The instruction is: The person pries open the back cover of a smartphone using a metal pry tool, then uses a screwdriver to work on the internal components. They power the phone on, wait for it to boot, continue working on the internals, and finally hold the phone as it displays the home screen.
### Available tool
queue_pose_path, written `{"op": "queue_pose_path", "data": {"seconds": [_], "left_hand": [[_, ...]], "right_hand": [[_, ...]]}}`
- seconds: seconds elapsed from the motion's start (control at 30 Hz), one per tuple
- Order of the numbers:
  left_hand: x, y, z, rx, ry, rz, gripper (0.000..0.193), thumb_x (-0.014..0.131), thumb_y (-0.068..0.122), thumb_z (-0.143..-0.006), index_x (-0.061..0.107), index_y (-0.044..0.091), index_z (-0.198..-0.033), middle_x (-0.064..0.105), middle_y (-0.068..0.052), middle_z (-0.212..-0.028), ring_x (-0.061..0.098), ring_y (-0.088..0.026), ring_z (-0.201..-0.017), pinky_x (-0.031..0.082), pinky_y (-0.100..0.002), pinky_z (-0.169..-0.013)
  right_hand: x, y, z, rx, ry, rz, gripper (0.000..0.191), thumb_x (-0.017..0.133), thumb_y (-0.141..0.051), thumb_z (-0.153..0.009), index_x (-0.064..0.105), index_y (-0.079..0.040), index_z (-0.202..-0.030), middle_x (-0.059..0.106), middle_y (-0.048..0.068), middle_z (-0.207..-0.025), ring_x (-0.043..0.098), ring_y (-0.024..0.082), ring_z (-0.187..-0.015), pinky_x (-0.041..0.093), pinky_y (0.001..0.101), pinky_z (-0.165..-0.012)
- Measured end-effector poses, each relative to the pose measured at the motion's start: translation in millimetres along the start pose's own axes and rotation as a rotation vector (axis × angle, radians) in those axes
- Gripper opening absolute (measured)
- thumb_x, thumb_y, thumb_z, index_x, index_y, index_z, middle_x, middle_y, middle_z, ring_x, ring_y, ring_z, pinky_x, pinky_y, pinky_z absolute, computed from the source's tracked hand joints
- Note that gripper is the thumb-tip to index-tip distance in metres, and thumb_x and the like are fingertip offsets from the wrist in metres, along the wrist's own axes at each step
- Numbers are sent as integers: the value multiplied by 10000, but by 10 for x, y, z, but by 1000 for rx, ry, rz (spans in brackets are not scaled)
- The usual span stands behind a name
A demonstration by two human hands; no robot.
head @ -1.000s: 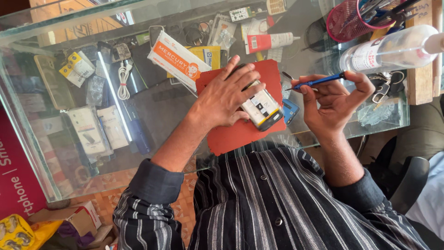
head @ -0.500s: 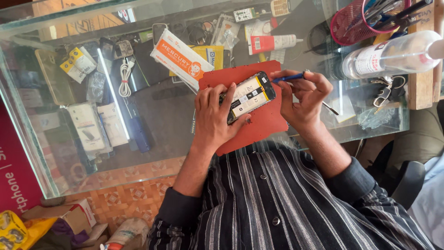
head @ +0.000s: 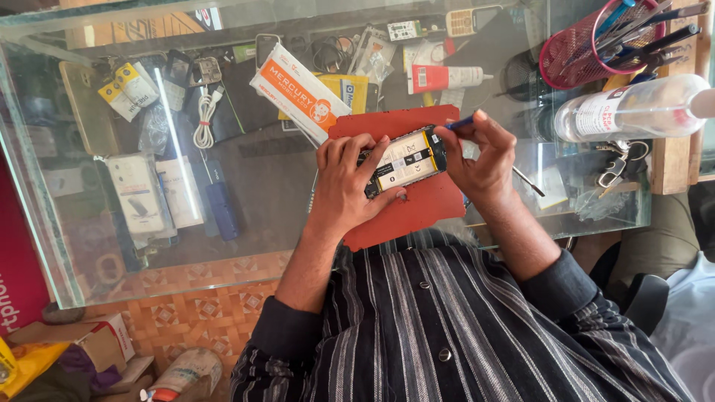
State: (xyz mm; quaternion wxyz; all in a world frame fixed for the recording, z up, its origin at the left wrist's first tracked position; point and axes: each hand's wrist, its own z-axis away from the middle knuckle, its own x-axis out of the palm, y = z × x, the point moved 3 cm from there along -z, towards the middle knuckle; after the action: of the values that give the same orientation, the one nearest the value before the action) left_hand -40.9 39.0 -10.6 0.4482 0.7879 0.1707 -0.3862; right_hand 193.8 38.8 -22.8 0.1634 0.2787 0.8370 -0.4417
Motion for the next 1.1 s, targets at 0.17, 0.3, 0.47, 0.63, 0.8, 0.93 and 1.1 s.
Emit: {"op": "queue_pose_path", "data": {"seconds": [0.17,0.3,0.47,0.63,0.8,0.93,1.1], "left_hand": [[-14,5,-18,-10,-9,4,770,803,549,-818,607,80,-1396,539,-89,-1293,469,-314,-1227,320,-510,-1108],[-14,4,-17,-16,-18,10,766,815,543,-829,604,81,-1403,537,-84,-1301,469,-310,-1240,314,-515,-1125],[-14,10,-14,-13,-3,13,762,823,530,-820,605,85,-1399,535,-84,-1307,467,-313,-1244,311,-513,-1126],[-4,13,-7,-29,-12,25,772,828,525,-815,605,85,-1409,534,-77,-1299,468,-307,-1245,312,-508,-1134],[0,11,-9,-23,-14,16,764,831,524,-820,610,84,-1404,535,-72,-1294,469,-300,-1246,309,-511,-1137],[-1,12,-13,-20,-6,11,769,831,530,-819,609,80,-1401,535,-74,-1289,467,-302,-1243,309,-512,-1134],[-7,2,-3,-31,-11,29,770,831,533,-820,609,85,-1406,535,-73,-1288,469,-298,-1243,312,-511,-1130]], "right_hand": [[-1,-61,-56,-27,-137,-216,573,601,202,-995,277,-85,-1371,610,255,-1166,722,336,-1116,654,404,-914],[29,-104,-49,43,-140,-279,529,538,235,-1027,289,-93,-1359,582,245,-1170,741,338,-1114,670,401,-915],[14,-128,-41,6,-126,-235,579,557,234,-1013,269,-121,-1368,624,253,-1169,732,342,-1095,655,383,-874],[-148,-185,74,55,-76,-232,656,527,227,-1041,194,-178,-1435,619,260,-1231,731,325,-1119,637,369,-885],[-153,-184,156,69,-93,-230,659,540,215,-1032,192,-186,-1423,621,267,-1217,731,330,-1107,637,385,-907],[-108,-218,122,4,-79,-144,644,589,197,-1030,215,-179,-1397,626,260,-1198,737,338,-1085,648,371,-868],[-132,-322,12,-84,-40,136,672,787,143,-951,283,-115,-1313,675,213,-1051,718,339,-919,565,399,-741]]}}
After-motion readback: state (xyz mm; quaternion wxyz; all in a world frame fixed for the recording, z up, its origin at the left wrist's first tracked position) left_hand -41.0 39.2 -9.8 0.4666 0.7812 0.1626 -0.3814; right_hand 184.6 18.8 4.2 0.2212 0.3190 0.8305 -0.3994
